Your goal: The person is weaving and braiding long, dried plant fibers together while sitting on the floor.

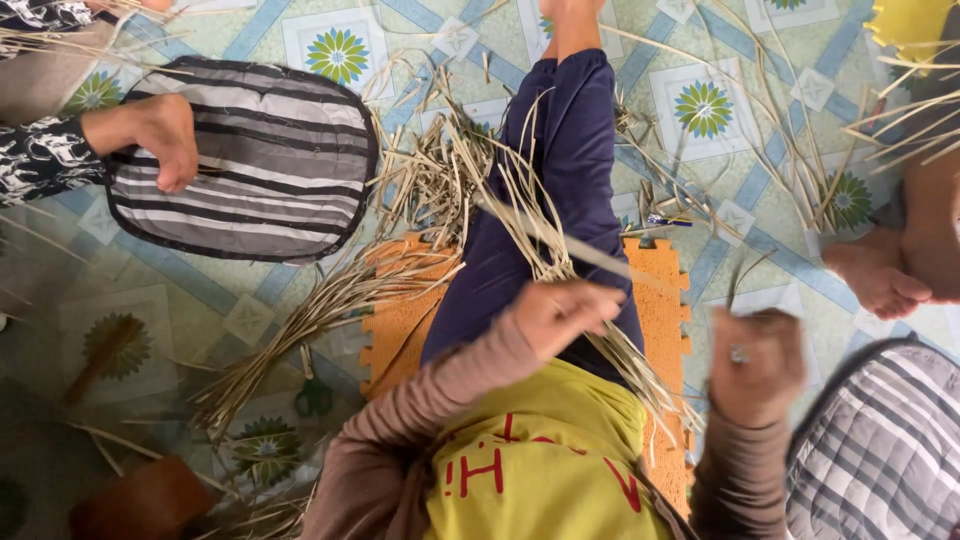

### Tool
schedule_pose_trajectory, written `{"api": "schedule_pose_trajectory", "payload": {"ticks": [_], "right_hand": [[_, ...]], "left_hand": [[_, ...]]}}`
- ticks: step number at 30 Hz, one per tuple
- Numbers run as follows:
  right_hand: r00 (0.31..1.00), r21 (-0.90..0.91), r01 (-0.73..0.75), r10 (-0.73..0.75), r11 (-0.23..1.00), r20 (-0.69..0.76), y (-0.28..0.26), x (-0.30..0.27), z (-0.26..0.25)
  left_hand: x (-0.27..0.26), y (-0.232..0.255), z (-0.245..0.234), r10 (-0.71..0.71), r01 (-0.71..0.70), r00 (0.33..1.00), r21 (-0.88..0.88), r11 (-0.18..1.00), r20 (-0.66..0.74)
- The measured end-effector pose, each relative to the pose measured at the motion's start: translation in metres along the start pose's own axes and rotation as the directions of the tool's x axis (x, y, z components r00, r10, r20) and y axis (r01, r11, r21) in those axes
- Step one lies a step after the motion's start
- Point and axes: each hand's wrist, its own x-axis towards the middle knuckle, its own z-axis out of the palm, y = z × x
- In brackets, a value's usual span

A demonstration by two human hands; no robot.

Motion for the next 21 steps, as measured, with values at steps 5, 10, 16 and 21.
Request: {"api": "schedule_pose_trajectory", "payload": {"ticks": [5, 10, 16, 21], "right_hand": [[0.914, -0.092, 0.366, -0.376, 0.926, -0.155, -0.055, 0.057, 0.018], [0.823, -0.016, 0.492, -0.471, 0.87, -0.317, -0.052, 0.059, 0.018], [0.795, 0.003, 0.537, -0.504, 0.844, -0.338, -0.051, 0.058, 0.022], [0.824, -0.13, 0.508, -0.524, 0.852, -0.214, 0.016, 0.016, -0.006]], "left_hand": [[0.002, 0.008, 0.037, 0.714, -0.58, 0.683, 0.48, 0.659, -0.154], [0.0, 0.011, 0.028, 0.683, -0.463, 0.729, 0.701, 0.543, -0.048], [-0.003, -0.033, 0.016, 0.087, -0.074, 0.994, -0.168, 0.983, 0.072], [0.01, -0.033, -0.015, 0.291, -0.226, 0.956, 0.579, 0.783, -0.021]]}}
